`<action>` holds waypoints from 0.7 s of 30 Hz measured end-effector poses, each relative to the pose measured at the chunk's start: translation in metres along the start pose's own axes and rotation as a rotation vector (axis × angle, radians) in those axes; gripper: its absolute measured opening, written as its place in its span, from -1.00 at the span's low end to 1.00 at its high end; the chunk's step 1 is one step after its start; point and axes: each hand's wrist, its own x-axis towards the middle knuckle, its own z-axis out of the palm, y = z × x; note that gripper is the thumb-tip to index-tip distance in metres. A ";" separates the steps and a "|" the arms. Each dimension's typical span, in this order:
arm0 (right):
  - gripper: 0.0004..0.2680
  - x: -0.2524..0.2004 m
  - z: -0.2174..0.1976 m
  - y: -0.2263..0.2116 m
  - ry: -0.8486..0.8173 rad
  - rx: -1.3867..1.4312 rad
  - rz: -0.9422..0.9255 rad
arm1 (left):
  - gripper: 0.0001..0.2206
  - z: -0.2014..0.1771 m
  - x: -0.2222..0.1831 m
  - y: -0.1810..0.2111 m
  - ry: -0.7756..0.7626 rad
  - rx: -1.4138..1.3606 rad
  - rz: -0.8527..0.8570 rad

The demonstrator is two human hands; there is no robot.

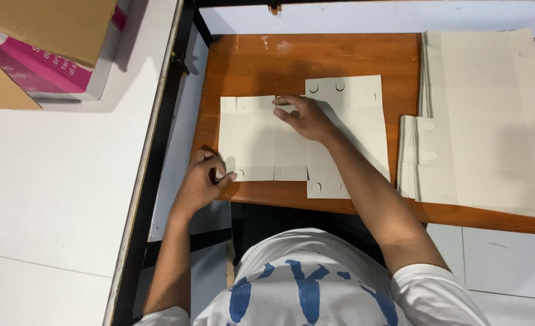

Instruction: Folding cardboard templates into boxes and inserting small product packets into them.

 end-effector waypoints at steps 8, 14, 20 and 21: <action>-0.68 0.004 0.008 0.007 -0.022 -0.109 -0.031 | -0.42 0.004 0.020 0.007 0.012 -0.103 -0.539; -0.70 0.007 0.009 0.014 -0.034 -0.166 -0.080 | -0.31 0.003 0.031 0.044 0.050 0.056 -0.550; -0.68 0.013 0.017 0.024 -0.041 -0.240 -0.116 | -0.61 0.062 0.026 0.001 0.291 0.083 -0.209; -0.68 0.014 0.018 0.026 -0.037 -0.240 -0.118 | -0.61 0.062 0.025 0.012 0.292 0.086 -0.205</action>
